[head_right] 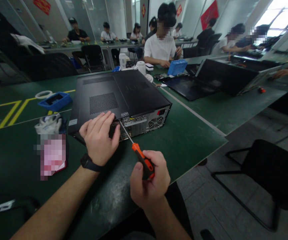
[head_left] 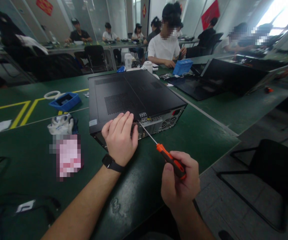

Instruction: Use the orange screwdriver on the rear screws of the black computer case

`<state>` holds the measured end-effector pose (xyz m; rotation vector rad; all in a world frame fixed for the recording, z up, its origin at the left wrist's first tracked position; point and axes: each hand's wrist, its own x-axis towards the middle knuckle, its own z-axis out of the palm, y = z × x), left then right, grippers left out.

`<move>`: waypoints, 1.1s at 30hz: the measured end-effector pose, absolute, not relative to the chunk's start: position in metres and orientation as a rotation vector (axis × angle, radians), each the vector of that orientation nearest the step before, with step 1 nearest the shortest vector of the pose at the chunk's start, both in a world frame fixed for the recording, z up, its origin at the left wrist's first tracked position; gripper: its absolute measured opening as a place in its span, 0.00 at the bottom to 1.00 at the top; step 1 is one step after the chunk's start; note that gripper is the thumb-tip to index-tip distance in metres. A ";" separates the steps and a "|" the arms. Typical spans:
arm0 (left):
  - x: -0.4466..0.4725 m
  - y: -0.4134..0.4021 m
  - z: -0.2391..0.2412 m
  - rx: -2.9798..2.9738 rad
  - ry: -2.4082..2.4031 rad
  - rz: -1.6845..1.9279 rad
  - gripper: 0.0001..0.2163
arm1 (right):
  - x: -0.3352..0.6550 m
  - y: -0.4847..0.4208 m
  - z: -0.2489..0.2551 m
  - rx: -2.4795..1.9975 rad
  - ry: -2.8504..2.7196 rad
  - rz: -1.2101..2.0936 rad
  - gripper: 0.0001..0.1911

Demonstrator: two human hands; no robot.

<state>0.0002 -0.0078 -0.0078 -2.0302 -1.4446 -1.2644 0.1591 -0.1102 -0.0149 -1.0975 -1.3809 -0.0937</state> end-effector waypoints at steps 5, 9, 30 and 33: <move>0.001 -0.008 -0.007 -2.022 -1.448 -1.265 0.19 | 0.157 -0.113 -0.022 -1.219 -1.306 -0.078 0.14; 0.001 -0.009 -0.007 -2.037 -1.471 -1.286 0.20 | 0.158 -0.115 -0.026 -1.242 -1.282 -0.043 0.13; 0.001 -0.008 -0.007 -2.029 -1.463 -1.287 0.19 | 0.157 -0.112 -0.010 -1.140 -1.375 -0.064 0.15; 0.001 -0.007 -0.008 -2.008 -1.434 -1.263 0.19 | 0.156 -0.111 -0.012 -1.157 -1.356 -0.091 0.13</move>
